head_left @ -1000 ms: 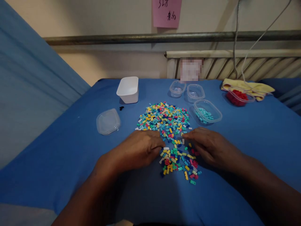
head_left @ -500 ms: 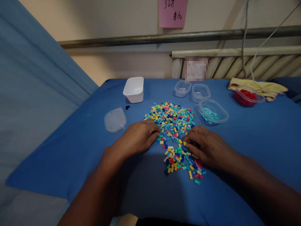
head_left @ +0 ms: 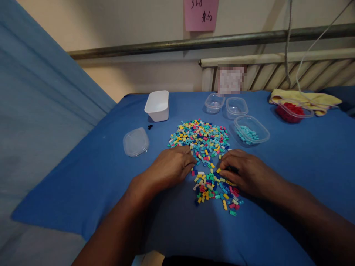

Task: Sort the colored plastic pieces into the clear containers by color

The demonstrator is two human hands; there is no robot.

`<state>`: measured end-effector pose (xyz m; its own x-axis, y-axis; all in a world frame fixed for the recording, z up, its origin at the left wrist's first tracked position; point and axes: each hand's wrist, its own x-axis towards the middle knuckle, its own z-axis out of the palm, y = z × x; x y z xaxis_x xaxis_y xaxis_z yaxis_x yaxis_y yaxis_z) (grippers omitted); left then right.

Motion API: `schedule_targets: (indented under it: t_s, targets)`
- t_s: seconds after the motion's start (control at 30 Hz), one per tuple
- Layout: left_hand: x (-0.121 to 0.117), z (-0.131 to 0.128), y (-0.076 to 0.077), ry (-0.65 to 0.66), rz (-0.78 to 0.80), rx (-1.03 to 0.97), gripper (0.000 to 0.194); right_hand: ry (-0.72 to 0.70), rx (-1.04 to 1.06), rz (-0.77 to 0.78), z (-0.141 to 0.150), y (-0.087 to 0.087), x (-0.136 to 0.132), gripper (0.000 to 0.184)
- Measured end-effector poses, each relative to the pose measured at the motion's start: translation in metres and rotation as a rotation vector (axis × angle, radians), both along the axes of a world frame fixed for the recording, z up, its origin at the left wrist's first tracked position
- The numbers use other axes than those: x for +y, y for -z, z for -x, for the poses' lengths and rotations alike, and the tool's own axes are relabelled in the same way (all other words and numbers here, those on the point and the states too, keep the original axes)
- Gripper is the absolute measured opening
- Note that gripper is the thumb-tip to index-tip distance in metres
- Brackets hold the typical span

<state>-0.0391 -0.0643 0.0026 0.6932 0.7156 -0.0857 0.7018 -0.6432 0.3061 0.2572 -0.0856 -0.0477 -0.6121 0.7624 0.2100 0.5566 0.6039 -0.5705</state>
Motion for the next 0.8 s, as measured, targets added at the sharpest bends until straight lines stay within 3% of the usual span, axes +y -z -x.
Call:
schedule_targets:
  t_s: [0.23,0.4,0.63,0.8]
  targets:
    - [-0.002,-0.003,-0.01,-0.045,0.083,0.031,0.012,0.016,0.079,0.008,-0.004,-0.009,-0.006,0.008]
    - [-0.001,-0.002,-0.01,-0.123,0.104,-0.139,0.012,0.101,0.169,0.091,-0.003,-0.015,-0.012,0.011]
    - [-0.005,-0.018,0.0,-0.236,0.604,-0.66,0.019,0.125,0.307,0.11,0.012,-0.01,-0.017,0.009]
    - [-0.008,-0.031,0.015,-0.25,0.712,-0.785,0.018,0.082,0.353,0.076,0.015,-0.008,-0.016,0.008]
